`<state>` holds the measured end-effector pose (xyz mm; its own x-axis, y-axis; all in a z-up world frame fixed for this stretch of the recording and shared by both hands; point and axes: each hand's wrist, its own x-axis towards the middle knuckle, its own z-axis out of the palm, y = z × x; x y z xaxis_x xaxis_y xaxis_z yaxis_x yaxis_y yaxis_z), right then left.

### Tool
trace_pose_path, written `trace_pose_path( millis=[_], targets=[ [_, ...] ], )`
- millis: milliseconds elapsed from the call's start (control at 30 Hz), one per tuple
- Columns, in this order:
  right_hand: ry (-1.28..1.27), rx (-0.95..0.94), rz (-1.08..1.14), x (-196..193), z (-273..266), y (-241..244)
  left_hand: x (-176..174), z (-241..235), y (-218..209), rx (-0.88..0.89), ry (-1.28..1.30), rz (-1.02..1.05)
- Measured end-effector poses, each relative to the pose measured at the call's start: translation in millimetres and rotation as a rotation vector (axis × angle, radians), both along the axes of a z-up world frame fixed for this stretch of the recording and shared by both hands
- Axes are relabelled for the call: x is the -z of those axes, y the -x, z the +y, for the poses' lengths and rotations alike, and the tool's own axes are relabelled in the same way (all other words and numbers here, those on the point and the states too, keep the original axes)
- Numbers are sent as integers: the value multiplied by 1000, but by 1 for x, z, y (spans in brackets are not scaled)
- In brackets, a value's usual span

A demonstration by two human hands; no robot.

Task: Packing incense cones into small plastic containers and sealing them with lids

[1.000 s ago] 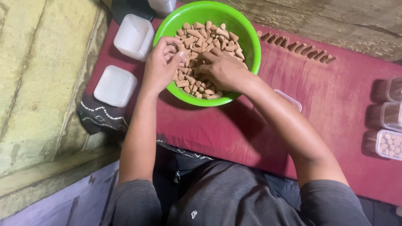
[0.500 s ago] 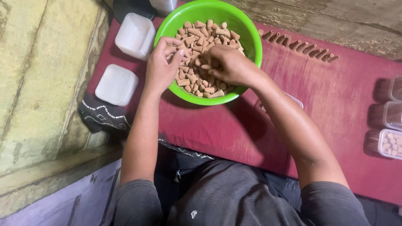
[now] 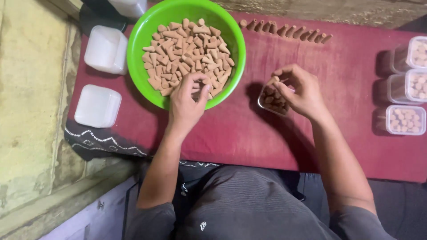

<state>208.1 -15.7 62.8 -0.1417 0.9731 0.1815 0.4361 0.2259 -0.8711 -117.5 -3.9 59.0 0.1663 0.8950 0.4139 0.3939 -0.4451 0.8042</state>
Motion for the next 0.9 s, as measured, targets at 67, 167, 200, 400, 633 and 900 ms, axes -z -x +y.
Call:
trace_pose_path(
  millis=[67, 167, 200, 400, 633, 900],
  targets=[
    [-22, 73, -81, 13, -25, -17, 6, -2, -20, 51, -11, 7],
    [-74, 152, -194, 33, -52, -29, 33, -5, -49, 140, -38, 50],
    [-111, 159, -227, 39, -59, -32, 45, -6, -58, 181, -60, 85],
    [-342, 57, -428, 66, -52, -28, 41, -15, -110, 298, -142, 157],
    [-365, 84, -475, 64, -54, -31, 56, -12, -118, 398, -228, 201],
    [-360, 77, -393, 58, -57, -27, 57, -9, -116, 360, -392, 476]
  ],
)
